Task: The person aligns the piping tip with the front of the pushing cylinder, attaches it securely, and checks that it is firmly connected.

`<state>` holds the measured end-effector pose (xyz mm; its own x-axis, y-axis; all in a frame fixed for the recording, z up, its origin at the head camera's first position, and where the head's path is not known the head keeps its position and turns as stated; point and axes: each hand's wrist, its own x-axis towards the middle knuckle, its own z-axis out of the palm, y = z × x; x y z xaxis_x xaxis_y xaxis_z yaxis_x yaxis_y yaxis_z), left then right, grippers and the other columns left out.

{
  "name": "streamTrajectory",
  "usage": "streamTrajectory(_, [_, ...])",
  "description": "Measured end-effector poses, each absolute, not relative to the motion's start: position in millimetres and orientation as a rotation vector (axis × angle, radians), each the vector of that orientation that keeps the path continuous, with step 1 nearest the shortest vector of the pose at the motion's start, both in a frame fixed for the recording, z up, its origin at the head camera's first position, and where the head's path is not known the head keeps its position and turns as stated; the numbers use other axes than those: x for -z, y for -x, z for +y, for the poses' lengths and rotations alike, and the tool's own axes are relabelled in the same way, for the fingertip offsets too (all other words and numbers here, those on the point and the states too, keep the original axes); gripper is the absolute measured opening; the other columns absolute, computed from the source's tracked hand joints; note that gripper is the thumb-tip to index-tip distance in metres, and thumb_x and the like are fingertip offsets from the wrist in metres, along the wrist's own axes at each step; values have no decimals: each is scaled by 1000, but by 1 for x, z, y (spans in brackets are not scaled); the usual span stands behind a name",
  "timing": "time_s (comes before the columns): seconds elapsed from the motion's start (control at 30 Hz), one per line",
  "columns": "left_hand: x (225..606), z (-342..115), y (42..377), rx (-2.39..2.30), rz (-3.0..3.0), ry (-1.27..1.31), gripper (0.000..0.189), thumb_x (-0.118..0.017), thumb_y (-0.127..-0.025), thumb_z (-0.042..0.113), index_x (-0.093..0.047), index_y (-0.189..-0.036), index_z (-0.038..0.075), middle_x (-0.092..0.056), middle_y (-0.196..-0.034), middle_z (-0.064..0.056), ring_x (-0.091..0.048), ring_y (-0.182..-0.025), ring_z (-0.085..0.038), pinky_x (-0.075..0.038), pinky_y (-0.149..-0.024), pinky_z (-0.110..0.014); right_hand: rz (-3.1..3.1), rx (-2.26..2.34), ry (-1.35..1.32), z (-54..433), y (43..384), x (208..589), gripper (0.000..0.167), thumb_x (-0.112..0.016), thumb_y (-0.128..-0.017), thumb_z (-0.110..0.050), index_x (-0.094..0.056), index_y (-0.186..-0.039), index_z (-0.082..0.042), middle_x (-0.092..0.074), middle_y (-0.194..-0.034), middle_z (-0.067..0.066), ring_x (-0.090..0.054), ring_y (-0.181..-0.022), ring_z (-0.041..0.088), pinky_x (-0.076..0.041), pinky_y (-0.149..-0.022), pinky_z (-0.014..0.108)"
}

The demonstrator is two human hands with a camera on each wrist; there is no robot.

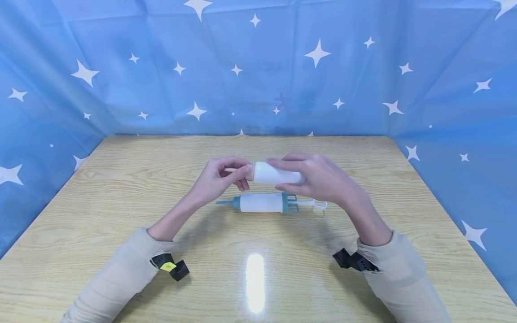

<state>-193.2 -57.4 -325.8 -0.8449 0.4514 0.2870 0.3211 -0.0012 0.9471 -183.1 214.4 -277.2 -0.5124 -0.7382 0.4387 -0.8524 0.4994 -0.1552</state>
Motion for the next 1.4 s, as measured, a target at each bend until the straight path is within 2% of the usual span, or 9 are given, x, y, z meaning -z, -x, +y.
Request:
streamTrajectory(0.07, [326, -58, 193, -1968, 2150, -808, 24, -67, -100, 15, -69, -116, -2, -71, -95, -24, -72, -75, -31, -63, -75, -41, -2436, -508, -1337, 214, 183, 277, 56, -86, -80, -19, -68, -131, -8, -73, -112, 9, -71, -84, 19, -60, -63, 34])
streamTrajectory(0.2, [324, -57, 192, -1971, 2120, -810, 23, -69, -98, 13, -69, -115, -3, -70, -97, -27, -73, -77, -33, -63, -77, -39, -2443, -504, -1331, 215, 183, 278, 55, -85, -81, -19, -68, -131, -8, -73, -113, 10, -71, -87, 21, -60, -63, 35])
streamTrajectory(0.4, [323, -55, 191, -1979, 2116, -894, 21, -69, -96, 6, -67, -115, -5, -71, -101, -16, -72, -80, -39, -63, -77, -39, -2440, -503, -1332, 216, 183, 278, 54, -85, -81, -19, -68, -131, -8, -72, -114, 10, -71, -90, 22, -61, -65, 36])
streamTrajectory(0.6, [324, -54, 190, -1985, 2142, -956, 19, -69, -96, 4, -66, -113, -4, -70, -101, -15, -71, -80, -39, -63, -76, -38, -2447, -519, -1343, 216, 182, 276, 54, -84, -82, -19, -68, -132, -8, -72, -116, 11, -72, -91, 23, -61, -66, 36])
streamTrajectory(0.8, [326, -55, 189, -1967, 2173, -1030, 18, -69, -95, 3, -66, -112, -3, -69, -98, -14, -70, -79, -43, -63, -73, -37, -2454, -541, -1364, 217, 181, 275, 55, -85, -82, -18, -67, -133, -8, -71, -120, 12, -72, -99, 28, -62, -70, 39])
streamTrajectory(0.97, [326, -54, 189, -2005, 2194, -1075, 22, -69, -94, 0, -65, -115, -6, -69, -102, -16, -72, -79, -35, -63, -74, -36, -2417, -543, -1376, 217, 183, 276, 55, -85, -81, -18, -67, -132, -6, -72, -119, 13, -72, -100, 30, -62, -73, 42])
streamTrajectory(1.13, [325, -55, 189, -2057, 2180, -968, 21, -73, -92, 2, -68, -112, -5, -71, -103, -16, -74, -82, -24, -63, -77, -42, -2371, -518, -1387, 215, 185, 277, 55, -86, -80, -19, -68, -130, -6, -72, -116, 15, -73, -95, 29, -62, -68, 39])
streamTrajectory(1.33, [324, -55, 188, -2034, 2190, -923, 18, -74, -92, 4, -69, -107, -3, -71, -102, -14, -74, -84, -33, -63, -76, -43, -2350, -513, -1407, 214, 186, 280, 52, -85, -82, -21, -69, -130, -7, -73, -117, 13, -73, -95, 28, -62, -66, 39])
streamTrajectory(1.4, [324, -54, 188, -2010, 2239, -960, 18, -74, -92, 5, -68, -107, -2, -70, -103, -14, -74, -86, -32, -63, -76, -41, -2352, -526, -1409, 214, 186, 280, 52, -84, -83, -21, -69, -130, -7, -73, -117, 13, -73, -96, 28, -61, -66, 38])
